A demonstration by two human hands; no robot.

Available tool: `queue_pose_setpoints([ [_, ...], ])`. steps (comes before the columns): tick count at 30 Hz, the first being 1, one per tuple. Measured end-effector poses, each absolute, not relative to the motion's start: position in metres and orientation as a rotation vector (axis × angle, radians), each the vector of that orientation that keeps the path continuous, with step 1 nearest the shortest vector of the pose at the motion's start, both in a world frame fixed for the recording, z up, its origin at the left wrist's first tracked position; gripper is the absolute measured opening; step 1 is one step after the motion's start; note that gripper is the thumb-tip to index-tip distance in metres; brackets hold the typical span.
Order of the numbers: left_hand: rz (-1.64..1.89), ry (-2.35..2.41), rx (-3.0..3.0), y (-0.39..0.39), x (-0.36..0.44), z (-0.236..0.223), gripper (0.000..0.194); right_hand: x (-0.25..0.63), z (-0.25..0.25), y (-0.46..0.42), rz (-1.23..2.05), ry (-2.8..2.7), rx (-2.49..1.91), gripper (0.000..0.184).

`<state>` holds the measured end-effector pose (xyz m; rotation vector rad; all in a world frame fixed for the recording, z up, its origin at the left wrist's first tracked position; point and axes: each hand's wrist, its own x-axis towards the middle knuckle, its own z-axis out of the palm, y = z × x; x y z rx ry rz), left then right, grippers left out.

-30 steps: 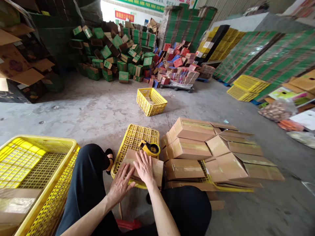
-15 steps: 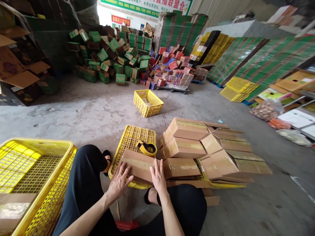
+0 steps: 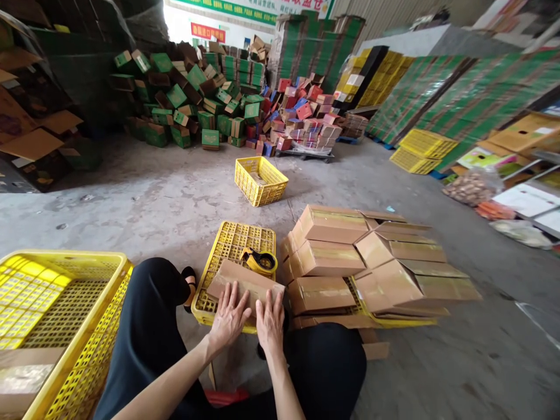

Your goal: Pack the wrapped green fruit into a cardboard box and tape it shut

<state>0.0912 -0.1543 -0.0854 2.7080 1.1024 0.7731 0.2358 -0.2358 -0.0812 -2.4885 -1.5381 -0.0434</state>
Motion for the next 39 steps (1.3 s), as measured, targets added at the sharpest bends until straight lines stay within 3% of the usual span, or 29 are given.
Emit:
queue_pose_setpoints([
  [5,0.636,0.93,2.822,-0.179,0.095,-0.083,0.064,0.217,-0.075,-0.244,0.061,-1.458,-2.503,0.051],
  [10,0.569,0.767,2.898,-0.195,0.091,-0.085,0.072,0.192,-0.078,-0.251,0.101,-1.3,-2.552,0.062],
  [17,0.499,0.663,2.791,-0.174,0.067,-0.081,0.056,0.184,-0.076,-0.278,0.129,-1.369,-2.389,0.071],
  [21,0.552,0.765,2.716,-0.144,0.059,-0.076,0.042,0.197,-0.066,-0.273,0.136,-1.394,-2.337,0.072],
  [31,0.656,1.038,2.728,-0.09,0.067,-0.082,0.055,0.204,-0.049,-0.233,0.12,-1.648,-2.496,0.059],
  [39,0.754,1.269,2.638,-0.087,0.059,-0.085,0.066,0.202,-0.062,-0.243,0.019,-1.326,-2.692,0.076],
])
